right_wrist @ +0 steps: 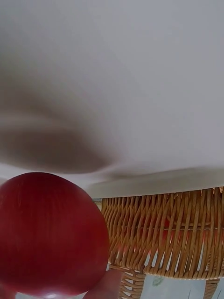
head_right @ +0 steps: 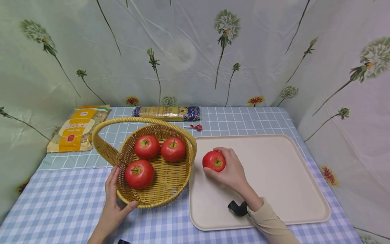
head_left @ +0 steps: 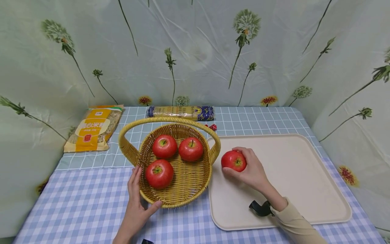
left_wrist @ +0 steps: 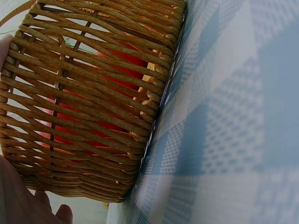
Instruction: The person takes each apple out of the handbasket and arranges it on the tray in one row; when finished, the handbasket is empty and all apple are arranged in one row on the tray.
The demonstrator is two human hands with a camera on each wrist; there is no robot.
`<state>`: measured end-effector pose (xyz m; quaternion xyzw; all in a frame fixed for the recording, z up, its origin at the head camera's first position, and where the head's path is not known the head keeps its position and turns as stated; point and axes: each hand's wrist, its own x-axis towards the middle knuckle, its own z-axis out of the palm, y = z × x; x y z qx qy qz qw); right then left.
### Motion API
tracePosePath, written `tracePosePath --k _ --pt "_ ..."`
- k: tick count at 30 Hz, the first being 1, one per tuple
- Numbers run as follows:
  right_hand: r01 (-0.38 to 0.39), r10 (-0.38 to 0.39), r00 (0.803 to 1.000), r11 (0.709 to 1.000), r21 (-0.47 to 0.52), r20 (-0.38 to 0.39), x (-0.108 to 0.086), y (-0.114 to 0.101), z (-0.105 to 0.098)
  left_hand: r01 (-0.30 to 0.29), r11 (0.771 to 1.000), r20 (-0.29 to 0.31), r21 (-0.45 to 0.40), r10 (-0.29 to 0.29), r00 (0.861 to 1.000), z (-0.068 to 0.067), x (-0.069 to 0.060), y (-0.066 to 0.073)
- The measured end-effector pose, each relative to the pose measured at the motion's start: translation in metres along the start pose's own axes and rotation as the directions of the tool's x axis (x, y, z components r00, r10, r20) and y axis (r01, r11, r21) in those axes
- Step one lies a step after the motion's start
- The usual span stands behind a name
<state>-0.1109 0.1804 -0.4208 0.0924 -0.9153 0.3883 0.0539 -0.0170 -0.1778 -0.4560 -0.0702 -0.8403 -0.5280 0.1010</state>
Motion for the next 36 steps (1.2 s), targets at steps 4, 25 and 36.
tracePosePath --k 4,25,36 --pt "-0.003 0.003 1.0 1.0 -0.003 0.013 -0.0007 0.0001 0.0015 0.002 1.0 0.002 -0.005 -0.002 1.0 0.0 -0.0002 -0.0004" --pt "-0.018 0.02 0.999 0.999 -0.042 0.049 -0.0007 -0.0003 0.0052 -0.027 1.0 -0.017 -0.004 0.027 0.999 0.0007 0.0 -0.001" --pt "0.008 -0.005 0.998 0.998 -0.055 0.058 0.0032 0.0015 0.0063 -0.001 1.0 -0.006 -0.007 0.001 1.0 0.0005 0.0 -0.002"
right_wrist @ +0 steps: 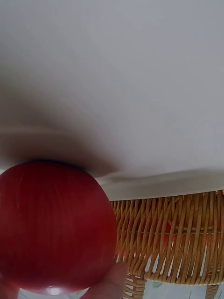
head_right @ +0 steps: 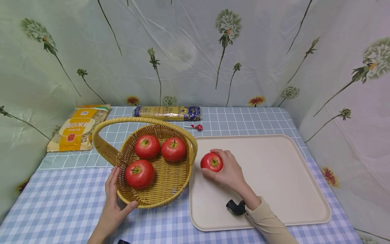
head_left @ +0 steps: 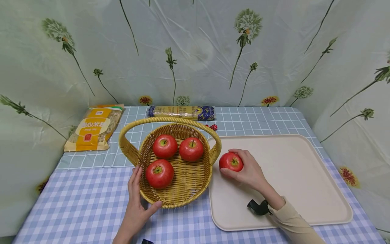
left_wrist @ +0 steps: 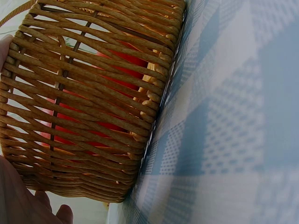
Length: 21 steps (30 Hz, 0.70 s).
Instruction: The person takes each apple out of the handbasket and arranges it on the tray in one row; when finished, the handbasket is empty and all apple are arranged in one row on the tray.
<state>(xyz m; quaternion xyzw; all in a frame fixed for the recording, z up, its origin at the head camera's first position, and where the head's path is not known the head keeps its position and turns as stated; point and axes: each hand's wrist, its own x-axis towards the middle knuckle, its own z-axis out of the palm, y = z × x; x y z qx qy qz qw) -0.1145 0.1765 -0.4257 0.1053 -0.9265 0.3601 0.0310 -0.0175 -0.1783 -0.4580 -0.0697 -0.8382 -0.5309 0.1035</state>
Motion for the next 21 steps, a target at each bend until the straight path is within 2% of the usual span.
tracePosePath --k 21 --pt "-0.03 0.03 0.999 0.999 -0.015 0.039 0.0055 0.0031 0.0017 -0.001 1.0 -0.014 -0.007 0.001 1.0 0.0012 -0.0008 0.0004"
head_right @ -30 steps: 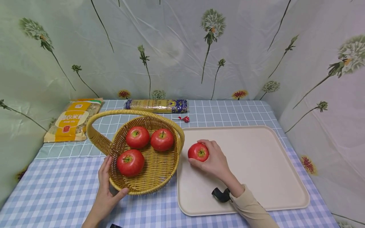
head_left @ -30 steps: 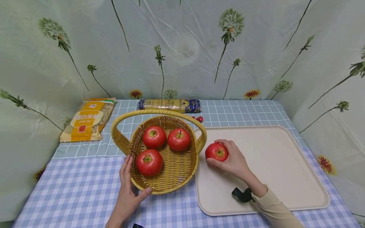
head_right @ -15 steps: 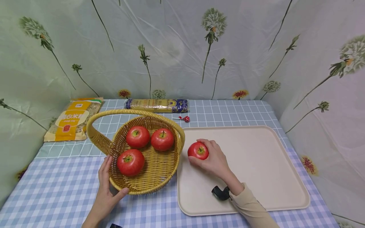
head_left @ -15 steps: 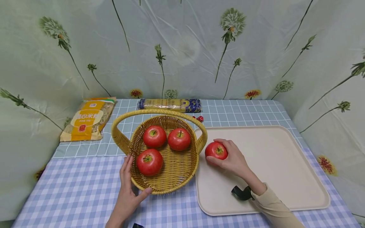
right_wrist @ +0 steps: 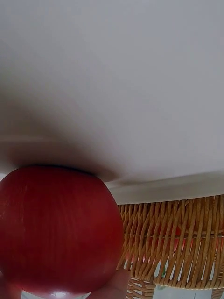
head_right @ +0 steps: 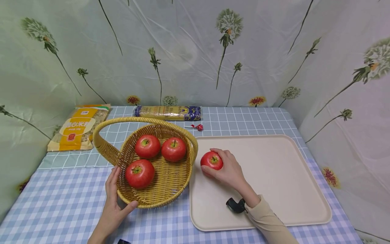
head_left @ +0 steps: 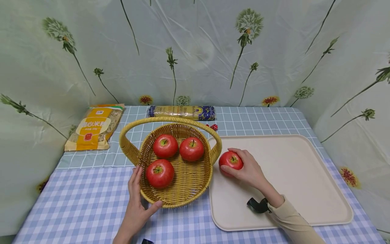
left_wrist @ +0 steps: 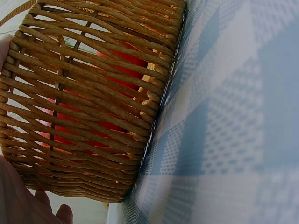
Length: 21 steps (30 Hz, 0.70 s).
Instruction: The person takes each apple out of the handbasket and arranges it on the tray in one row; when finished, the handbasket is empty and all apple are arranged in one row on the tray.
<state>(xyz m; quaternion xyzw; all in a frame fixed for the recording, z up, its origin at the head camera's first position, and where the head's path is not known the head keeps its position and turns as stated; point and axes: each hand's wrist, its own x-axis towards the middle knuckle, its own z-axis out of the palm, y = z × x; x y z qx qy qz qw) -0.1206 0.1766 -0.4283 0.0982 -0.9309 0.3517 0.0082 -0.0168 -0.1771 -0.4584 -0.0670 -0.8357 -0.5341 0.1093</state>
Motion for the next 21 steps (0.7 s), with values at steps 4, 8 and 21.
tracePosePath --k 4,8,21 --pt "-0.009 0.009 1.0 1.0 0.0 0.009 0.0012 0.0011 0.0001 0.0 1.0 -0.001 0.002 0.0 1.0 0.0003 -0.0003 -0.0001" --pt "-0.019 0.019 1.0 1.0 -0.001 0.02 0.0022 0.0021 -0.0001 -0.002 1.0 0.001 -0.004 0.002 1.0 0.0001 -0.0002 0.0004" --pt "-0.007 0.006 1.0 0.998 0.063 0.014 0.0013 0.003 0.0009 -0.006 1.0 0.01 0.006 0.006 1.0 -0.0007 0.0 -0.0006"
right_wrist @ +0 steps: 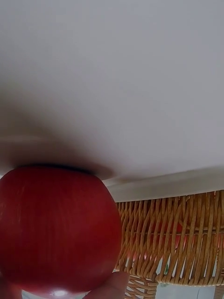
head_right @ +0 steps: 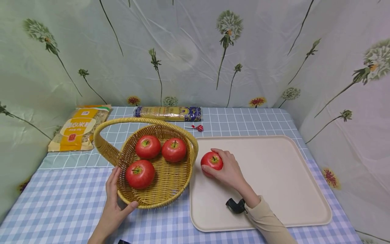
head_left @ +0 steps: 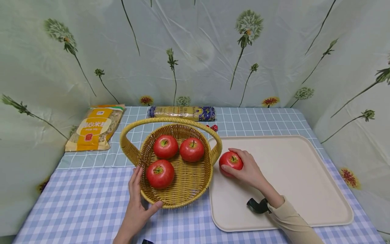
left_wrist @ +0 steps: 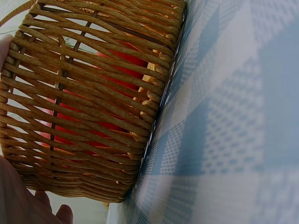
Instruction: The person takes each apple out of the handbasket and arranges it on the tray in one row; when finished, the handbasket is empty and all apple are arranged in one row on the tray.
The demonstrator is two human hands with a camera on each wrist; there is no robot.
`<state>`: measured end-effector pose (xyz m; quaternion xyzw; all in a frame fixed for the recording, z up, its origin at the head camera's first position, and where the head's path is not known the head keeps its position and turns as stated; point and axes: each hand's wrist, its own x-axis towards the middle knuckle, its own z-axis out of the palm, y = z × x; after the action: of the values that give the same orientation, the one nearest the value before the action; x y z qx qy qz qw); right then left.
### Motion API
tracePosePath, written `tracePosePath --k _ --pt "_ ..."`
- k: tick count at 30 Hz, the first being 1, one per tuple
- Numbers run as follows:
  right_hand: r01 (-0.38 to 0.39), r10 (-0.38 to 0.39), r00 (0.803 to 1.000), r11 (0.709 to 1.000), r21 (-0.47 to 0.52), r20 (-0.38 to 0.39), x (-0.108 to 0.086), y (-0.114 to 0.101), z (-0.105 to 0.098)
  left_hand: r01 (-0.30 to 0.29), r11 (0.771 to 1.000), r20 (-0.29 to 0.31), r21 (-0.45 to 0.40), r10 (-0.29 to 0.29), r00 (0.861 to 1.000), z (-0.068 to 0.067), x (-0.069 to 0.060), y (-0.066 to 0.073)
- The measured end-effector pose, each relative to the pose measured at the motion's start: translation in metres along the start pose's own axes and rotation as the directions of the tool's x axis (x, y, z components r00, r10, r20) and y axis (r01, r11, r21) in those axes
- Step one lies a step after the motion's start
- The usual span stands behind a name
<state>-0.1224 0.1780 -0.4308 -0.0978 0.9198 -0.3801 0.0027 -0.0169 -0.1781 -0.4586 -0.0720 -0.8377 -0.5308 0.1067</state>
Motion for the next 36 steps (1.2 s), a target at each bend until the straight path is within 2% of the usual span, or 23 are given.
tracePosePath --k 5,9,14,20,23,29,32,36 --pt "0.036 -0.035 0.999 0.997 0.067 -0.022 -0.002 0.0 0.0 0.001 1.0 0.007 -0.01 -0.001 1.0 0.0 0.0 0.0" --pt "0.107 -0.098 0.991 0.989 0.1 -0.095 -0.006 -0.002 -0.003 0.002 1.0 0.005 -0.009 -0.002 1.0 0.0 -0.001 -0.001" --pt "0.225 -0.19 0.955 0.965 0.137 -0.228 -0.012 -0.007 -0.008 0.003 1.0 0.005 0.002 -0.003 1.0 0.0 -0.001 0.0" --pt "0.323 -0.265 0.909 0.936 0.141 -0.323 -0.021 -0.025 -0.014 -0.005 1.0 0.003 -0.008 0.005 1.0 0.0 -0.001 0.0" --pt "0.413 -0.335 0.872 0.895 0.168 -0.357 -0.027 -0.046 -0.02 0.0 1.0 0.005 -0.012 0.0 1.0 0.0 0.0 0.0" --pt "0.591 -0.482 0.782 0.775 0.224 -0.395 -0.034 -0.081 -0.026 -0.001 1.0 0.005 -0.002 0.001 1.0 0.0 0.0 0.0" --pt "0.641 -0.533 0.755 0.723 0.258 -0.382 -0.034 -0.092 -0.026 -0.002 1.0 0.007 -0.003 0.002 1.0 0.0 0.0 0.001" --pt "0.688 -0.595 0.722 0.669 0.28 -0.352 -0.032 -0.103 -0.023 0.003 1.0 0.014 -0.002 -0.003 1.0 -0.001 0.001 0.001"
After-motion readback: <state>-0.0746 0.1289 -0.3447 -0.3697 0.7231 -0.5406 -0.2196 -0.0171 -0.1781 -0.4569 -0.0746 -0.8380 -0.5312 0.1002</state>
